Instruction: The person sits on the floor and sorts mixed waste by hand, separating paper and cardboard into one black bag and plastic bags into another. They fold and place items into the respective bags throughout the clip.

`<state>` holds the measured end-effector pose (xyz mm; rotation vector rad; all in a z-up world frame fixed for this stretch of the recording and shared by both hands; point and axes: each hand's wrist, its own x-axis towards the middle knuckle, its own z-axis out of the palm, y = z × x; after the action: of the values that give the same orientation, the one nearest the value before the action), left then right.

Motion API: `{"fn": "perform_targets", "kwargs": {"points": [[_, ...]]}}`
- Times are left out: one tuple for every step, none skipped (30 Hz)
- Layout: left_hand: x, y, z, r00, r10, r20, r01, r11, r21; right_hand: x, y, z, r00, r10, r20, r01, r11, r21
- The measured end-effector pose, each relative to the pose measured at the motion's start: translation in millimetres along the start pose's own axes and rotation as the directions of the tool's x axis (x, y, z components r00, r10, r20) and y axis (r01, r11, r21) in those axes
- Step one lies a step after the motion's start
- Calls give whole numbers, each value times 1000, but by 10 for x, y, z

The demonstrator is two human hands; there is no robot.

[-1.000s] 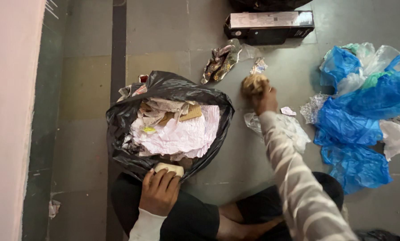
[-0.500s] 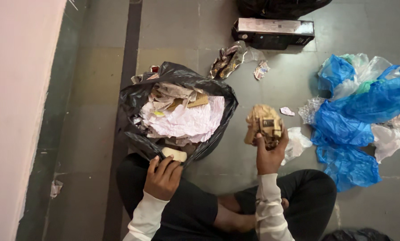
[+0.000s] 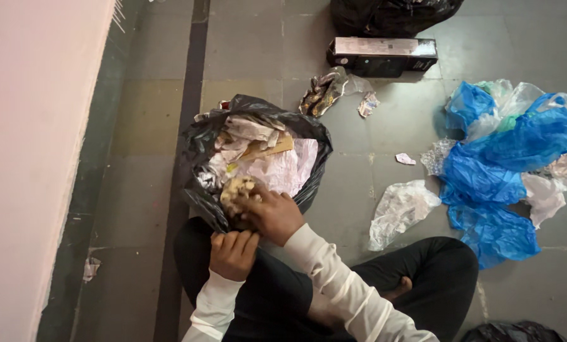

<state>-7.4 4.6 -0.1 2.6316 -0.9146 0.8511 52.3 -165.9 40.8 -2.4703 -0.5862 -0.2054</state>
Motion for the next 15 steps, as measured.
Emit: {"fn": "perform_targets", "kwargs": {"points": [[-3,-5,2,1000,10,1,-10,1000,-8,1,8,43,998,14,56,-12,999,-40],[-6,-8,8,1000,15,-20,-16,1000,-8,7,37,78,996,15,88,-14,1000,-19],[-8,-12,16,999,21,-42,-21,1000,-9,14,70,112,993,15,121,-16,1000,3],[-18,-12,19,998,26,-60,-27,1000,-9,18,92,153,988,16,154,-20,999,27],[-25,-7,24,998,33,-58,-34,999,-9,45,119,195,983,33,183,-40,998,39],[-35,-5,19,998,42,-55,-43,999,-8,92,143,239,976,49,210,-61,997,52],[-40,1,15,997,51,-52,-51,999,-7,127,152,279,969,65,238,-82,995,65],[-27,-1,19,997,42,-63,-43,999,-2,177,148,319,949,102,300,-119,992,39],[-14,4,22,997,34,-75,-34,999,4,225,140,356,923,139,360,-153,988,12],[-12,13,21,996,25,-83,-25,1000,7,241,133,385,890,178,419,-189,982,-16],[-12,14,21,997,11,-82,-10,1000,14,249,146,396,910,125,395,-156,987,46],[-13,21,20,997,-5,-83,6,1000,21,252,172,390,927,73,368,-120,987,105],[-9,21,27,996,-20,-84,23,999,28,248,197,377,941,23,337,-82,983,162],[6,19,48,994,-53,-93,56,998,36,227,234,344,951,-12,309,-81,955,284],[20,17,70,991,-85,-101,90,995,44,190,280,295,960,-42,277,-76,912,402]]}}
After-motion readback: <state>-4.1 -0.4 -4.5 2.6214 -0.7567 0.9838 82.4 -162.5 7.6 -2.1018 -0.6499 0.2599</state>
